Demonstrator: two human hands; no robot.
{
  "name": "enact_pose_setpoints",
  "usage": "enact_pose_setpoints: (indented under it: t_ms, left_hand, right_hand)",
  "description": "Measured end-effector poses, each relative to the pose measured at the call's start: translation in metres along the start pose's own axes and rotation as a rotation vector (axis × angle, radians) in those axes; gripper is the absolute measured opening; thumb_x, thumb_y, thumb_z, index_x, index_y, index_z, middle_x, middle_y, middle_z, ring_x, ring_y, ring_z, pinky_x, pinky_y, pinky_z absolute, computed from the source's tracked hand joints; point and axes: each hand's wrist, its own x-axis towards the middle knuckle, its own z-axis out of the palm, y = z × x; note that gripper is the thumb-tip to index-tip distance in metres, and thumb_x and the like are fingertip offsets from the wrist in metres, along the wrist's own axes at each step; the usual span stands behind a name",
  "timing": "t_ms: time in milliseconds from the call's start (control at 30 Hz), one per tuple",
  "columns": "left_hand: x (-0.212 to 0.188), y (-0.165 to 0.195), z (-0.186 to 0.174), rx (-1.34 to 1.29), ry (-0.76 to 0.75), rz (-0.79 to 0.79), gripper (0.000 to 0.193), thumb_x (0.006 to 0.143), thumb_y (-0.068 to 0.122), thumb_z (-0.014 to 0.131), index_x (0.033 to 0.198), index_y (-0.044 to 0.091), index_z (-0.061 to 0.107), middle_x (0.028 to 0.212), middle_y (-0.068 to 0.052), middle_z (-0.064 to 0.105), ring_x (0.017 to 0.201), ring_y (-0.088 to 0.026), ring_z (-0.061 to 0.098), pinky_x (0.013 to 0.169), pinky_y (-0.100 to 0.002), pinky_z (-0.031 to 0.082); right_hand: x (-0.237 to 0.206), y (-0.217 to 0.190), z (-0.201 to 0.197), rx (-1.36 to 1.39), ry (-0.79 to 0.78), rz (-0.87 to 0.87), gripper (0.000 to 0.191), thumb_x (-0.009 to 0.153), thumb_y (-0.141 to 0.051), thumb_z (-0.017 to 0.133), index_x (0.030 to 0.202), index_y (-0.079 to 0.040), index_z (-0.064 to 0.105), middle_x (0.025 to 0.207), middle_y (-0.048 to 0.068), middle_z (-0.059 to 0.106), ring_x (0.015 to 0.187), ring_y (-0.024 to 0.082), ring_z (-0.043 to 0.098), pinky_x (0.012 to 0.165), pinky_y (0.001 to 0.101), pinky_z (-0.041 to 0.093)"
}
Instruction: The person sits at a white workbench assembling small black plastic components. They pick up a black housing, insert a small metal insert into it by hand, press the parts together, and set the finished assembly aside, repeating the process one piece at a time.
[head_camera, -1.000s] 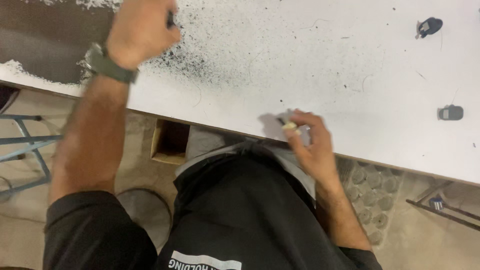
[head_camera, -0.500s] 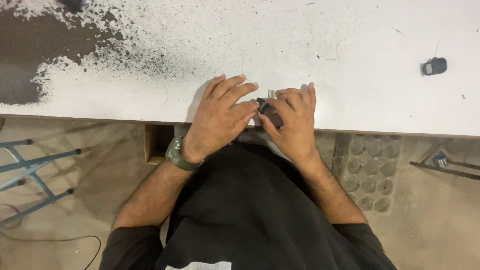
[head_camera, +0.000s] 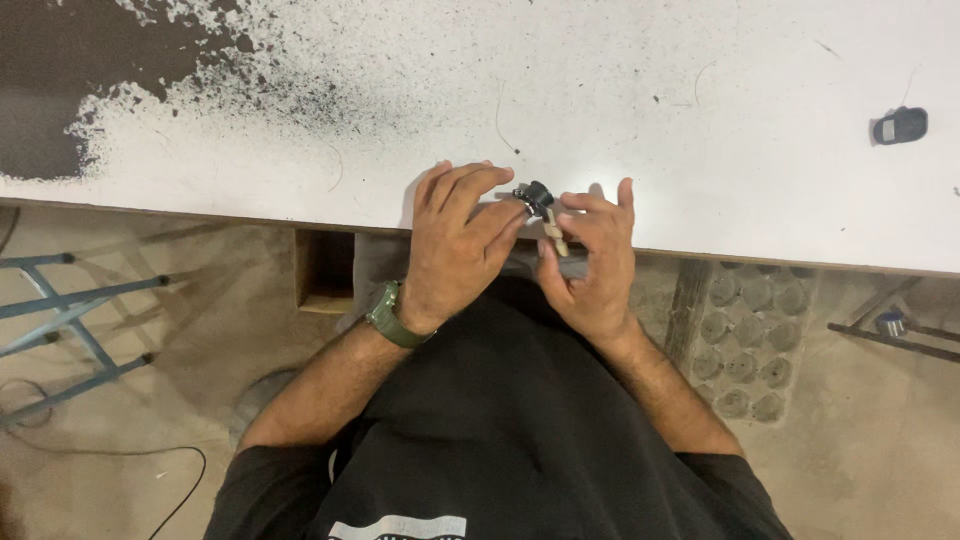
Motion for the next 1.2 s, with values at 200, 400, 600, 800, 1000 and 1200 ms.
enact_pose_setpoints:
  t_ms: [200, 400, 600, 800, 1000, 1200]
  left_hand:
    - [-0.002, -0.001, 0.001, 0.000, 0.027, -0.008, 0.019, 0.090, 0.012, 0.081, 0.108, 0.014, 0.074, 0.134, -0.005, 0.061, 0.131, -0.027, 0.056, 0.118, -0.054, 0.034]
    - [-0.002, 0.000, 0.001, -0.033, 0.017, -0.025, 0.020, 0.089, 0.009, 0.081, 0.106, 0.013, 0.073, 0.136, -0.005, 0.061, 0.134, -0.027, 0.055, 0.121, -0.054, 0.033]
    - [-0.006, -0.008, 0.003, 0.029, -0.014, 0.069, 0.013, 0.091, 0.009, 0.081, 0.099, 0.012, 0.072, 0.141, -0.007, 0.057, 0.139, -0.027, 0.050, 0.122, -0.053, 0.034]
    - [-0.005, -0.006, 0.006, 0.055, 0.029, 0.131, 0.009, 0.094, 0.013, 0.082, 0.100, 0.014, 0.075, 0.145, -0.006, 0.054, 0.141, -0.025, 0.047, 0.123, -0.052, 0.033]
    - [-0.001, -0.004, 0.003, 0.038, 0.014, 0.003, 0.008, 0.092, 0.013, 0.080, 0.095, 0.012, 0.073, 0.139, -0.007, 0.058, 0.137, -0.027, 0.050, 0.121, -0.054, 0.031]
    - [0.001, -0.003, -0.002, 0.001, -0.077, -0.040, 0.011, 0.088, 0.011, 0.076, 0.097, 0.010, 0.071, 0.119, -0.003, 0.063, 0.127, -0.025, 0.056, 0.119, -0.056, 0.029]
  right_hand:
    - [0.004, -0.001, 0.005, 0.002, -0.010, -0.010, 0.035, 0.088, 0.008, 0.076, 0.113, -0.009, 0.059, 0.103, 0.007, 0.064, 0.121, 0.027, 0.064, 0.130, 0.0625, 0.023]
    - [0.005, -0.002, 0.006, 0.009, -0.011, 0.003, 0.034, 0.088, 0.008, 0.076, 0.113, -0.008, 0.059, 0.103, 0.007, 0.063, 0.122, 0.029, 0.064, 0.128, 0.0638, 0.022]
    - [0.006, -0.003, 0.006, 0.016, -0.023, 0.033, 0.034, 0.084, 0.008, 0.077, 0.109, -0.009, 0.062, 0.103, 0.006, 0.065, 0.118, 0.028, 0.065, 0.129, 0.0632, 0.024]
    - [0.007, -0.002, 0.007, 0.027, -0.020, 0.030, 0.032, 0.084, 0.008, 0.078, 0.107, -0.008, 0.062, 0.101, 0.005, 0.065, 0.117, 0.027, 0.066, 0.129, 0.0635, 0.023]
    - [0.007, -0.002, 0.007, 0.021, -0.020, 0.017, 0.031, 0.085, 0.009, 0.077, 0.106, -0.008, 0.062, 0.099, 0.005, 0.064, 0.116, 0.026, 0.066, 0.130, 0.0637, 0.021]
    - [0.001, 0.000, 0.008, 0.040, -0.028, -0.109, 0.036, 0.084, 0.011, 0.076, 0.111, -0.007, 0.059, 0.099, 0.007, 0.063, 0.122, 0.031, 0.065, 0.128, 0.0618, 0.023]
